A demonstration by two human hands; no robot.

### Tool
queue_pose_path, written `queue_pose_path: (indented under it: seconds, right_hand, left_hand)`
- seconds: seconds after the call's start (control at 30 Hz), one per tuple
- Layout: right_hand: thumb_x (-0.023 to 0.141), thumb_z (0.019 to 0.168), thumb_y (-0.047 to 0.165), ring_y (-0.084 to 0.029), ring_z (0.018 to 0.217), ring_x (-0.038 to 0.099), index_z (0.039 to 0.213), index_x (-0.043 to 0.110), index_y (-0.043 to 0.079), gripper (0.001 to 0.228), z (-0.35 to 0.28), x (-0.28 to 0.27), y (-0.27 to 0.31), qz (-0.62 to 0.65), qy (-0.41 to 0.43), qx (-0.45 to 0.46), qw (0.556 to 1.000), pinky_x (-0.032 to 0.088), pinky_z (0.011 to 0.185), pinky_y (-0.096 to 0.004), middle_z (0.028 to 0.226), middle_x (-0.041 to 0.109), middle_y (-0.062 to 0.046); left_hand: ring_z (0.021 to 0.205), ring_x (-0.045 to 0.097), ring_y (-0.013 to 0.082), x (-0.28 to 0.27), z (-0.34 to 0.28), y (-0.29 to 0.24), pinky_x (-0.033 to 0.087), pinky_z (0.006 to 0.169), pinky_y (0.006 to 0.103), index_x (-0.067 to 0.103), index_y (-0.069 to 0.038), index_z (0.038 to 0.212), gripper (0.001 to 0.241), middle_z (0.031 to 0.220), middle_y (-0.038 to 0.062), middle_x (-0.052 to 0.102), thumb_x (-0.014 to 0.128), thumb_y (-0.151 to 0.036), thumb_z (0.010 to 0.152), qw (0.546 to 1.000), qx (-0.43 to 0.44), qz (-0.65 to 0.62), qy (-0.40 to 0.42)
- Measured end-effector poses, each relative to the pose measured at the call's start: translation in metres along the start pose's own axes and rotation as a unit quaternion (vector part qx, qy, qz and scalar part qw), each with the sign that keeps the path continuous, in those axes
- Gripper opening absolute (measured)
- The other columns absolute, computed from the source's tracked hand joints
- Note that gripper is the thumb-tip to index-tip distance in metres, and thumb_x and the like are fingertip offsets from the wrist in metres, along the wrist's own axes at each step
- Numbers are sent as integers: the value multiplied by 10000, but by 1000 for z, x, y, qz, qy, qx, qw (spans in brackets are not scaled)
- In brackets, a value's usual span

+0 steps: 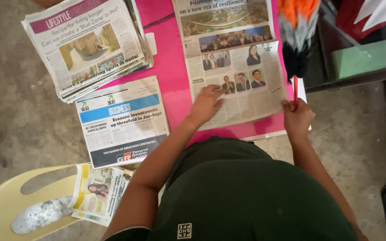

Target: Dusting and organizing a stack of newspapers using a feather duster.

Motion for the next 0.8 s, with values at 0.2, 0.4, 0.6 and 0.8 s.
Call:
queue_pose_path:
  seconds: [0.2, 0.4, 0.6, 0.8]
  right_hand:
    - [890, 850, 84, -92, 635, 435, 746, 501, 80, 402, -18, -3, 70, 221, 57, 72, 971, 407, 568, -295, 681, 512, -3]
    - [895, 782, 80, -48, 707, 538, 718, 414, 137, 489, -32, -6, 113, 352, 117, 80, 925, 472, 602, -236, 790, 626, 40]
    - [914, 814, 105, -78, 665, 506, 706, 392, 106, 533, -39, -10, 58, 278, 85, 101, 951, 448, 582, -252, 793, 665, -8]
    - [929, 874, 146, -82, 661, 530, 732, 483, 81, 472, -30, -13, -29, 216, 11, 115, 970, 488, 600, -284, 769, 634, -24]
  left_hand:
    - [1152, 666, 313, -28, 30, -146, 474, 996, 441, 450, -181, 1526, 572, 1473, 214, 472, 650, -298, 1003, 963, 109, -228, 98]
    - [928, 798, 182, 22, 65, -92, 621, 825, 339, 732, -179, 1212, 283, 1050, 127, 829, 753, -332, 974, 974, 55, -221, 13]
    - [805, 664, 113, -17, 59, -46, 552, 636, 295, 611, -112, 1158, 281, 936, 52, 706, 750, -84, 915, 886, -5, -461, -41]
    - [925, 630, 81, -195, -10, 45, 527, 856, 232, 724, -107, 1174, 375, 1038, -2, 715, 600, 107, 891, 945, 10, -208, -253]
Point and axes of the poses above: each hand's wrist, its own z-axis towards the middle knuckle, its own x-axis out of the palm, y = z × x, the point moved 10 cm from there along z, towards the middle knuckle
